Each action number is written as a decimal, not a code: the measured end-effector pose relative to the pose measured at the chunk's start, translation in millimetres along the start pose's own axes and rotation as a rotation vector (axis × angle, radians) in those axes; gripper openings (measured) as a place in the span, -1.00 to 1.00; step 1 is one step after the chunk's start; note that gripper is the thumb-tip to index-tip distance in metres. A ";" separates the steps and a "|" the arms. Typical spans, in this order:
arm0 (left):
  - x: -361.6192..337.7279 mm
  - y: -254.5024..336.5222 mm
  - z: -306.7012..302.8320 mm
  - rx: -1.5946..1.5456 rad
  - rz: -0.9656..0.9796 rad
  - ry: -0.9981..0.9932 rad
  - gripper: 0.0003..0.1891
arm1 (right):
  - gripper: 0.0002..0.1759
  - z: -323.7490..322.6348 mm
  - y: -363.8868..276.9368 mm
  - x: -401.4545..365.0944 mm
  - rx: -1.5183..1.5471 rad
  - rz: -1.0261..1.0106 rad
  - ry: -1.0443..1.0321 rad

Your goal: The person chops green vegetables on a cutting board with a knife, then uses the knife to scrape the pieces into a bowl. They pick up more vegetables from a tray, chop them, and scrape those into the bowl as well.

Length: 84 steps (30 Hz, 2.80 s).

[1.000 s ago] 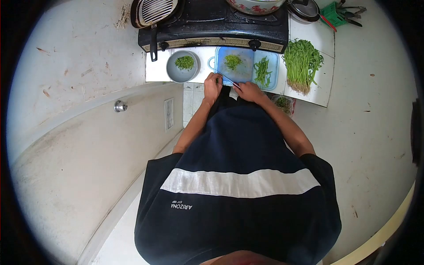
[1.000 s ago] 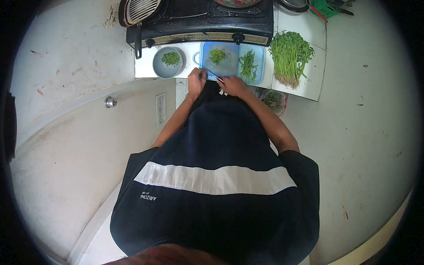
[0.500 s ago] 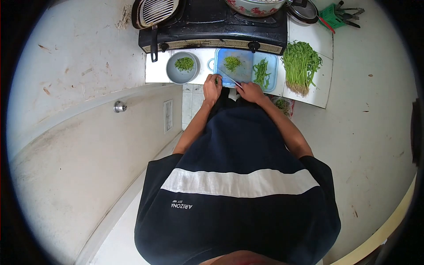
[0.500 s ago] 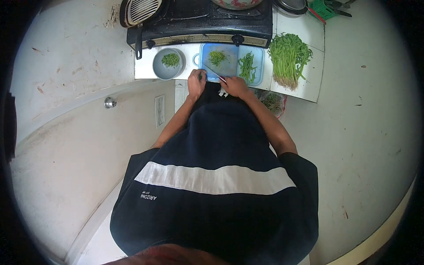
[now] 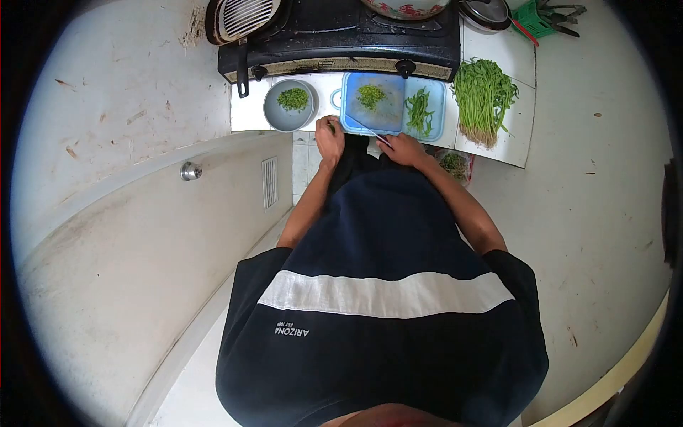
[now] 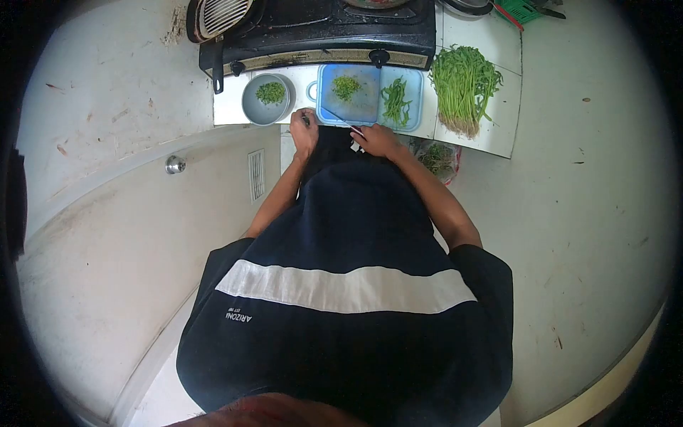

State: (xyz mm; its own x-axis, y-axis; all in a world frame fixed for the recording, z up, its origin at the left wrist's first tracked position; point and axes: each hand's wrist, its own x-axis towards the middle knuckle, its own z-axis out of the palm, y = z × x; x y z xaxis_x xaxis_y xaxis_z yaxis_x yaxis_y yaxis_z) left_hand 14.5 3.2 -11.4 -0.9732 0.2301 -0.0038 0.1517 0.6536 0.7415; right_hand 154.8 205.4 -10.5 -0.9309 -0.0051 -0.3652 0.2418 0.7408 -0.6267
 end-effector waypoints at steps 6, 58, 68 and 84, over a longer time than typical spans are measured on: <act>5.0 13.1 0.3 -0.041 0.099 -0.035 -0.87 | -0.41 -17.5 -6.4 11.8 0.050 0.109 0.094; 5.8 22.1 10.9 0.045 0.359 -0.221 -0.87 | -0.43 4.1 -4.9 19.2 0.013 0.018 0.129; 9.5 20.5 7.4 0.168 0.444 -0.167 -0.85 | -0.39 1.6 3.9 12.6 -0.017 0.055 0.106; 7.6 25.4 5.6 0.174 0.425 -0.162 -0.88 | -0.38 0.0 -1.2 6.0 -0.017 0.063 0.035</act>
State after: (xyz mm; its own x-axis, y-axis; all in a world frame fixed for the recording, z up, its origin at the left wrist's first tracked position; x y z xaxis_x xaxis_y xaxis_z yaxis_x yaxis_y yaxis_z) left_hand 11.9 25.6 3.7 -0.7813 0.6031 0.1606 0.5701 0.5849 0.5769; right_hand 148.9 204.5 -12.0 -0.9233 0.0651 -0.3786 0.2955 0.7501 -0.5916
